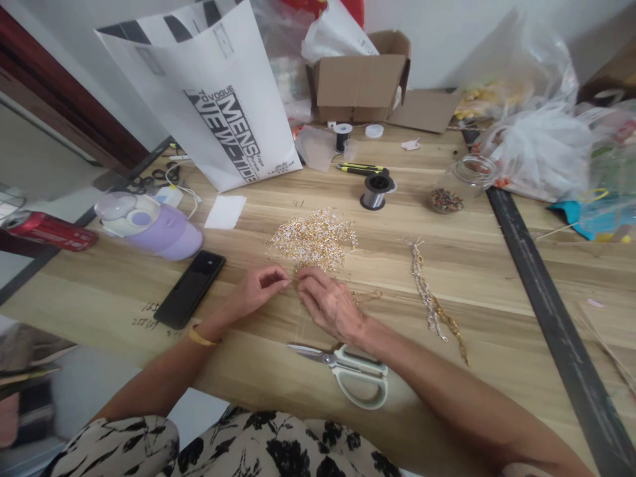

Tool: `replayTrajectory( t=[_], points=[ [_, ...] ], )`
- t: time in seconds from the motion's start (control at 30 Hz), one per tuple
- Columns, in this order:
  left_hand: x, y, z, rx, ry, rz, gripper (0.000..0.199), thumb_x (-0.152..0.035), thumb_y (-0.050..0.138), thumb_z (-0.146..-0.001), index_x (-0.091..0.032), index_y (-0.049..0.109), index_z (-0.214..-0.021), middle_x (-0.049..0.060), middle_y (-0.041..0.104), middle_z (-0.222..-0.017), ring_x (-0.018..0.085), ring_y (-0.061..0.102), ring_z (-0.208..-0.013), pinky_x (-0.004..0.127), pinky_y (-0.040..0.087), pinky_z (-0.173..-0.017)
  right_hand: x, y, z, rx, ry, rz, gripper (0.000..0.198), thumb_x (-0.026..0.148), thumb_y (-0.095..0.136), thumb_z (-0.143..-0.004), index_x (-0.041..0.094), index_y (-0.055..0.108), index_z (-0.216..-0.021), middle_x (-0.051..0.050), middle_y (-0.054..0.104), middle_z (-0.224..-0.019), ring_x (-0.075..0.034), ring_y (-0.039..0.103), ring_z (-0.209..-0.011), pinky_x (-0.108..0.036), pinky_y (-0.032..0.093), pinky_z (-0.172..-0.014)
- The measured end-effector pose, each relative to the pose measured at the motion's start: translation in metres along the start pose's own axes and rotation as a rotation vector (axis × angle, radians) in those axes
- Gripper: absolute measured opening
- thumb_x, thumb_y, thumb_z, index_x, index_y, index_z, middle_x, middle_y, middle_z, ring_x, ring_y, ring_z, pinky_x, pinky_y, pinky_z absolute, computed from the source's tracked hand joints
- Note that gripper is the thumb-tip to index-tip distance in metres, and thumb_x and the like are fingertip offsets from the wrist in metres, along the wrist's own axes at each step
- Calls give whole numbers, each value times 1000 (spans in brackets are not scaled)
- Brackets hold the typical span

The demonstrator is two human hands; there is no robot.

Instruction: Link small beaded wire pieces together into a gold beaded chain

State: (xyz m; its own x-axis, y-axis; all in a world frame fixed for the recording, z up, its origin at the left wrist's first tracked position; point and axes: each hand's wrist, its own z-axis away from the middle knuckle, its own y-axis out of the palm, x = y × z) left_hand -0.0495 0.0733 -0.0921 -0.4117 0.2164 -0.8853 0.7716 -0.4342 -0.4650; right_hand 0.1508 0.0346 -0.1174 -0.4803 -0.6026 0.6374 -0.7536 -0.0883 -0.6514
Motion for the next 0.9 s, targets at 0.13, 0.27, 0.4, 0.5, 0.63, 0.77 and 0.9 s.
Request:
replayTrajectory(
  t=[0.13,0.27,0.4,0.5,0.63,0.77,0.9],
  points=[
    [-5,2,1,20,-4,-21,15,-24,58,-82,-13,61,-74,0,59,-67,11,50,-63,21,41,-61,1,0,0,-29,8,-3,9,16,46,-92,19,55,-93,-8,59,-104,-14,58,-77,-24,46,-59],
    [-8,4,2,32,-1,-33,13,-23,57,-82,-13,62,-76,1,62,-70,12,53,-66,22,42,-64,1,0,-1,-33,21,-14,8,15,48,-91,19,54,-92,-7,59,-102,-13,57,-73,-23,45,-57],
    [-8,5,2,43,15,-45,12,-22,57,-83,-13,62,-76,1,63,-72,12,54,-67,22,42,-64,1,0,0,-25,25,-24,8,16,47,-91,19,54,-93,-7,58,-100,-13,57,-74,-23,44,-58],
    [-7,6,2,45,22,-52,12,-22,57,-83,-14,62,-76,1,63,-72,12,54,-67,23,42,-64,0,1,0,-17,30,-27,8,16,47,-91,19,54,-92,-7,58,-100,-13,56,-74,-23,44,-58],
    [-7,6,3,52,23,-44,12,-23,58,-82,-13,62,-76,2,63,-71,12,53,-66,22,41,-63,0,1,0,-3,35,-18,9,16,46,-92,19,54,-92,-8,58,-101,-14,56,-76,-24,44,-61],
    [-8,5,3,51,15,-49,14,-25,57,-82,-14,61,-75,1,62,-71,12,52,-65,23,41,-62,0,0,-1,3,39,-29,9,17,46,-92,19,54,-92,-7,58,-94,-14,56,-74,-24,44,-61],
    [-7,5,3,49,14,-53,14,-25,58,-82,-14,62,-76,2,63,-71,12,52,-65,23,41,-62,-1,1,0,-6,38,-37,9,16,45,-92,19,53,-90,-5,57,-85,-15,55,-71,-25,43,-61]
  ],
)
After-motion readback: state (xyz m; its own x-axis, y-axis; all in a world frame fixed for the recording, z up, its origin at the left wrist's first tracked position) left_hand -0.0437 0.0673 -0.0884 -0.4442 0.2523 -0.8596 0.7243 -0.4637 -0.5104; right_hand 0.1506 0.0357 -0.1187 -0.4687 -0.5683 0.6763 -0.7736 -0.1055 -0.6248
